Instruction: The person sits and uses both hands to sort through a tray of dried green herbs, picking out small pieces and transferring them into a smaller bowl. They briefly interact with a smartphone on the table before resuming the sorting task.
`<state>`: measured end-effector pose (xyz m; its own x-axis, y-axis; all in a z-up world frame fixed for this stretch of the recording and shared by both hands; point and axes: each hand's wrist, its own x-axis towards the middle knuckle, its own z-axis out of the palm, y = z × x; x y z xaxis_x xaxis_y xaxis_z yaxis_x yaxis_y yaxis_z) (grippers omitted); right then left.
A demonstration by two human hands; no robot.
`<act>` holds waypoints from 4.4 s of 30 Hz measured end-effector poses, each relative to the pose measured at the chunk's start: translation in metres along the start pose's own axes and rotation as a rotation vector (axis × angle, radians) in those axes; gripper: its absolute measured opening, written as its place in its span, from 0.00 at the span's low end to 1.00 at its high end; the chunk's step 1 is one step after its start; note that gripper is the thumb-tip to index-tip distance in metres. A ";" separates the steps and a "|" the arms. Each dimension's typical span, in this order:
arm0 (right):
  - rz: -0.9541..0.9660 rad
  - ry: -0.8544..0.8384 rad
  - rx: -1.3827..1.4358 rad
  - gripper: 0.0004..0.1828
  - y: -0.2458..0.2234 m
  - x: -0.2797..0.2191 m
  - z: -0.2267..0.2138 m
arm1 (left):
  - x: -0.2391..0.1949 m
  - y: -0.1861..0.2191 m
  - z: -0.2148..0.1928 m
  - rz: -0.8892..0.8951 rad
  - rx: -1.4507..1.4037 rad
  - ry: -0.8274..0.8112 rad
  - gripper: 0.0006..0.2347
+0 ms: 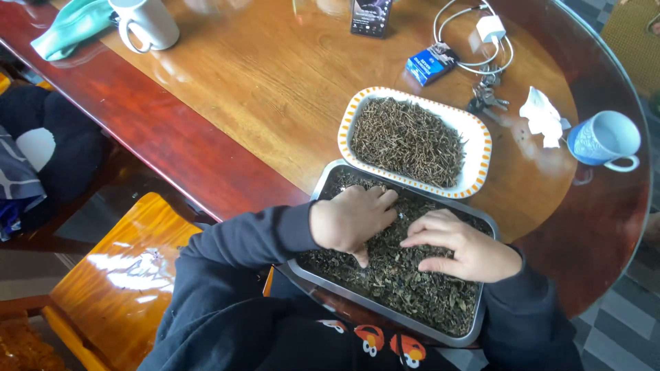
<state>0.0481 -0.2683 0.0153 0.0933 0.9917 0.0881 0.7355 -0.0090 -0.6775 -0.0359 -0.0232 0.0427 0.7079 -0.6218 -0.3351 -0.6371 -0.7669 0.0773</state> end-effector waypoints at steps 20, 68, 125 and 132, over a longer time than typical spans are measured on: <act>-0.027 -0.090 -0.348 0.27 -0.011 0.013 0.037 | 0.019 -0.002 0.049 -0.179 -0.086 0.114 0.11; 0.110 0.036 -0.335 0.07 0.005 -0.010 0.007 | 0.011 -0.031 0.034 0.202 -0.240 0.380 0.03; 0.179 0.403 -0.100 0.07 -0.005 0.001 0.003 | 0.040 -0.016 0.054 0.370 -0.200 0.710 0.04; 0.186 0.370 -0.127 0.10 0.000 -0.004 0.007 | 0.040 -0.017 0.047 0.372 -0.076 0.792 0.09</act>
<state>0.0432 -0.2714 0.0095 0.4493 0.8591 0.2452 0.7583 -0.2217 -0.6130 -0.0115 -0.0275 -0.0163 0.4801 -0.7391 0.4726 -0.8665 -0.4836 0.1239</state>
